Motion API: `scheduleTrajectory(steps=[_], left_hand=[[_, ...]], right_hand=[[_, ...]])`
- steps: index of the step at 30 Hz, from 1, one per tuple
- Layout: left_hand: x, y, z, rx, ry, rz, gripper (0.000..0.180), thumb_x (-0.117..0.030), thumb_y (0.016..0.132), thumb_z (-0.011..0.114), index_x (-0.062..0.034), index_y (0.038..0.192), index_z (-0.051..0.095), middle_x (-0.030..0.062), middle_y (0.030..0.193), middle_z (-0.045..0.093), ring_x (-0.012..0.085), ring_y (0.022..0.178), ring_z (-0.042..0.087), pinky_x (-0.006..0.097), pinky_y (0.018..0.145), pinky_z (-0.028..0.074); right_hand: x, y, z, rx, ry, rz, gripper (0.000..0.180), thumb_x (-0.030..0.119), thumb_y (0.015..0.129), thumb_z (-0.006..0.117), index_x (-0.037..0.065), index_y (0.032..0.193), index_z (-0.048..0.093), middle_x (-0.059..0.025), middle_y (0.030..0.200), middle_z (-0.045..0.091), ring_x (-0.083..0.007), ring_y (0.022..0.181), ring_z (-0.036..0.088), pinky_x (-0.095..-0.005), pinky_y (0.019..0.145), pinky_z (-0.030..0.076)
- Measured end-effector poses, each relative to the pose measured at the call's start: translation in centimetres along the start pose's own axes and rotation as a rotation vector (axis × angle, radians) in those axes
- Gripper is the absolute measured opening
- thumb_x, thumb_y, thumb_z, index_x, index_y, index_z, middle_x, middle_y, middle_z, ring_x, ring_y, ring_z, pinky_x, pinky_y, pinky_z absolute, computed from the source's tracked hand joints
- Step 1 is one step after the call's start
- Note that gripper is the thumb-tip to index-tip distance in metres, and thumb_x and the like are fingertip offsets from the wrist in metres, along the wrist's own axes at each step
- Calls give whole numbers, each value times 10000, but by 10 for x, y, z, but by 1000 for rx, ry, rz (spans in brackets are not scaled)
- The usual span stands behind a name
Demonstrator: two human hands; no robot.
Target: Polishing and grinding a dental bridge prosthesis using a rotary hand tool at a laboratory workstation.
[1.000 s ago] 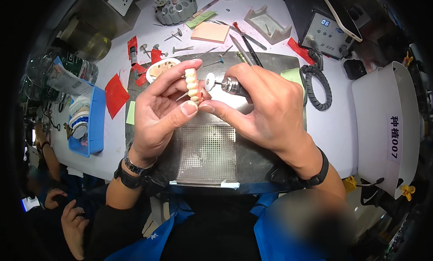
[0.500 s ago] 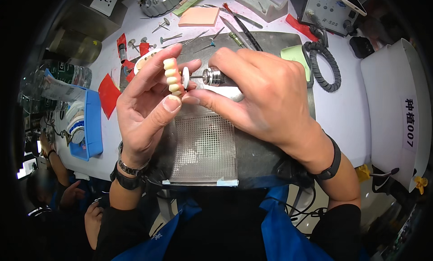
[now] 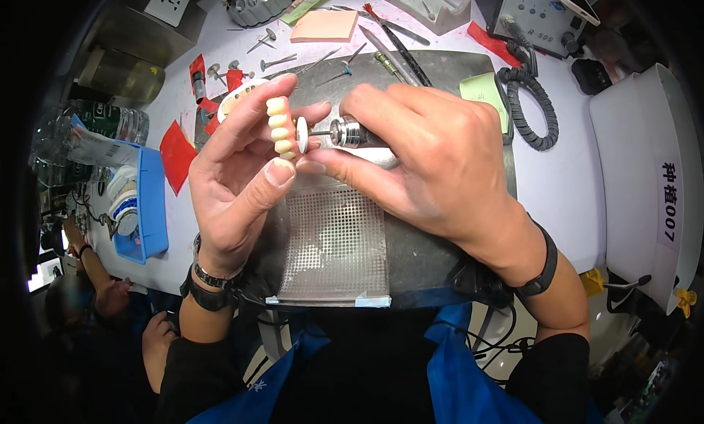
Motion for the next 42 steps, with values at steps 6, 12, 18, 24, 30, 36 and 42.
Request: scheduleTrajectory(steps=[6, 12, 18, 24, 30, 36, 42], left_hand=[[-1, 1, 1, 25, 24, 16, 621, -98, 915, 632, 72, 1450, 367, 256, 1482, 404, 374, 1278, 535, 440, 1030, 481], [-1, 0, 1, 26, 16, 9, 627, -97, 918, 632, 87, 1449, 355, 253, 1479, 408, 378, 1265, 544, 448, 1027, 484], [2, -1, 0, 1, -6, -35, 634, -104, 920, 639, 97, 1446, 348, 258, 1471, 413, 374, 1246, 560, 450, 1006, 507], [1, -1, -1, 7, 18, -22, 634, -105, 920, 636, 102, 1444, 346, 261, 1472, 411, 364, 1232, 573, 445, 999, 515], [1, -1, -2, 1, 11, -25, 627, -95, 917, 629, 105, 1441, 348, 269, 1482, 397, 360, 1222, 584, 435, 985, 526], [1, -1, -1, 5, 13, -39, 625, -88, 920, 622, 99, 1446, 342, 275, 1483, 391, 358, 1215, 590, 432, 970, 542], [2, -2, -1, 1, 6, -38, 614, -75, 920, 621, 94, 1444, 350, 283, 1484, 386, 356, 1210, 593, 429, 965, 547]], right_hand=[[0, 0, 0, 7, 2, 3, 283, 170, 724, 823, 18, 903, 665, -63, 753, 647, -159, 540, 568, -276, 489, 415], [1, 0, 0, 22, 2, 2, 272, 163, 727, 820, 15, 899, 669, -62, 755, 651, -164, 550, 575, -279, 497, 421], [1, -1, 1, 41, -1, 12, 256, 156, 735, 812, 13, 892, 671, -71, 763, 655, -179, 556, 581, -280, 504, 426], [1, 0, 1, 23, 3, -3, 248, 151, 734, 810, 15, 887, 672, -72, 761, 652, -183, 553, 581, -282, 505, 428], [1, 0, 1, 30, -6, 10, 241, 140, 722, 808, 20, 879, 671, -71, 753, 649, -186, 561, 586, -288, 508, 430], [2, -1, 1, 35, -10, -5, 245, 140, 715, 807, 20, 878, 671, -70, 757, 654, -192, 560, 588, -291, 506, 432], [3, -1, 1, 37, -7, 6, 245, 144, 719, 806, 21, 885, 673, -68, 757, 657, -188, 560, 591, -290, 507, 439]])
Point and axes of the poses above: each hand's wrist, its own y-axis towards the middle knuckle, its own z-axis out of the palm, x = y × z, the point moved 8 cm from there along y, towards the middle knuckle
